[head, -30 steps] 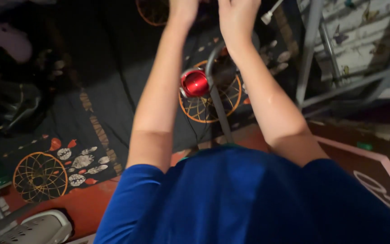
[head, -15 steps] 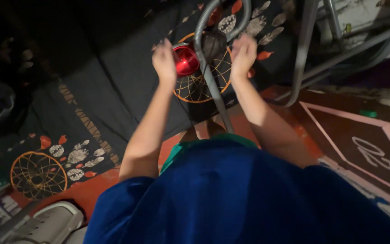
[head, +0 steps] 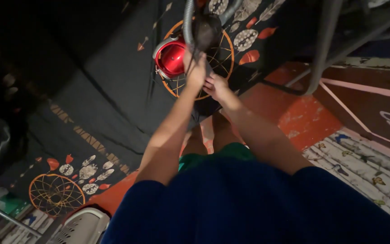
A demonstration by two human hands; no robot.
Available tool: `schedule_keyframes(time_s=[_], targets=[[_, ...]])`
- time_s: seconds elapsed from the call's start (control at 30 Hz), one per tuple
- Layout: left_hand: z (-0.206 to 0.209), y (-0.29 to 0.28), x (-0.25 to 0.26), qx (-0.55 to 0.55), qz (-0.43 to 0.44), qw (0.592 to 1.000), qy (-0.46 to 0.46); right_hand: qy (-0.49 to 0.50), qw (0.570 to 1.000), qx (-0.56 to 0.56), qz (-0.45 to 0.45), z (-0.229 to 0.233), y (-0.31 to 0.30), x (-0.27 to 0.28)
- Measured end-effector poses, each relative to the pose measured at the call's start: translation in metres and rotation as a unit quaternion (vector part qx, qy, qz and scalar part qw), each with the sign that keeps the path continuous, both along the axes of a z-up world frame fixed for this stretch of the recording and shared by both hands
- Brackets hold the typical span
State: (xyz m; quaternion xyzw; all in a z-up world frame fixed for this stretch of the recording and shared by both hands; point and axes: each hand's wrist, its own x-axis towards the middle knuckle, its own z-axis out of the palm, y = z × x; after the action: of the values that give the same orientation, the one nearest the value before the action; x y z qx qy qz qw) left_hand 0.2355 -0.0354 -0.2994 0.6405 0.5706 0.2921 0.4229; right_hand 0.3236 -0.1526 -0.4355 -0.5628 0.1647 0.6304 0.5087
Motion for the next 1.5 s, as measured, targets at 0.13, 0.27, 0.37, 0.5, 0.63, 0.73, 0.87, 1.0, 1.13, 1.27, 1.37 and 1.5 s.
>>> schedule_keyframes(time_s=[0.13, 0.27, 0.37, 0.5, 0.63, 0.73, 0.87, 1.0, 1.13, 1.27, 1.37, 1.5], targets=[[-0.015, 0.051, -0.027, -0.015, 0.035, 0.999, 0.038, 0.105, 0.983, -0.144, -0.049, 0.09, 0.054, -0.018], [-0.03, 0.098, -0.052, 0.007, 0.012, 0.988, 0.154, 0.219, 0.931, -0.202, -0.212, 0.096, 0.06, -0.021], [-0.02, 0.131, -0.063, -0.06, -0.017, 0.974, 0.217, 0.247, 0.921, -0.154, -0.258, 0.034, 0.053, -0.019], [-0.032, 0.147, -0.085, -0.149, -0.097, 0.946, 0.271, 0.231, 0.893, -0.143, -0.359, -0.042, 0.047, -0.021], [-0.014, 0.132, -0.093, -0.175, -0.122, 0.957, 0.196, 0.223, 0.865, -0.067, -0.445, -0.086, 0.019, -0.021], [0.01, 0.122, -0.082, -0.304, -0.124, 0.939, 0.099, 0.237, 0.871, -0.019, -0.43, -0.061, 0.01, -0.012], [0.027, 0.093, -0.068, -0.368, -0.145, 0.915, 0.074, 0.239, 0.843, -0.018, -0.482, -0.009, -0.015, -0.006], [0.035, 0.059, -0.07, -0.27, -0.187, 0.936, 0.123, 0.197, 0.851, -0.025, -0.486, 0.019, -0.058, 0.004], [0.043, 0.029, -0.098, -0.169, -0.235, 0.937, 0.197, 0.242, 0.779, -0.029, -0.578, 0.038, -0.113, -0.008], [0.052, 0.005, -0.142, -0.147, -0.241, 0.916, 0.285, 0.17, 0.88, -0.064, -0.44, 0.073, -0.138, -0.045], [0.072, -0.014, -0.17, -0.145, -0.228, 0.911, 0.311, 0.21, 0.852, -0.105, -0.469, 0.09, -0.143, -0.065], [0.093, -0.047, -0.197, -0.134, -0.198, 0.913, 0.33, 0.207, 0.842, -0.078, -0.492, 0.086, -0.174, -0.079]])
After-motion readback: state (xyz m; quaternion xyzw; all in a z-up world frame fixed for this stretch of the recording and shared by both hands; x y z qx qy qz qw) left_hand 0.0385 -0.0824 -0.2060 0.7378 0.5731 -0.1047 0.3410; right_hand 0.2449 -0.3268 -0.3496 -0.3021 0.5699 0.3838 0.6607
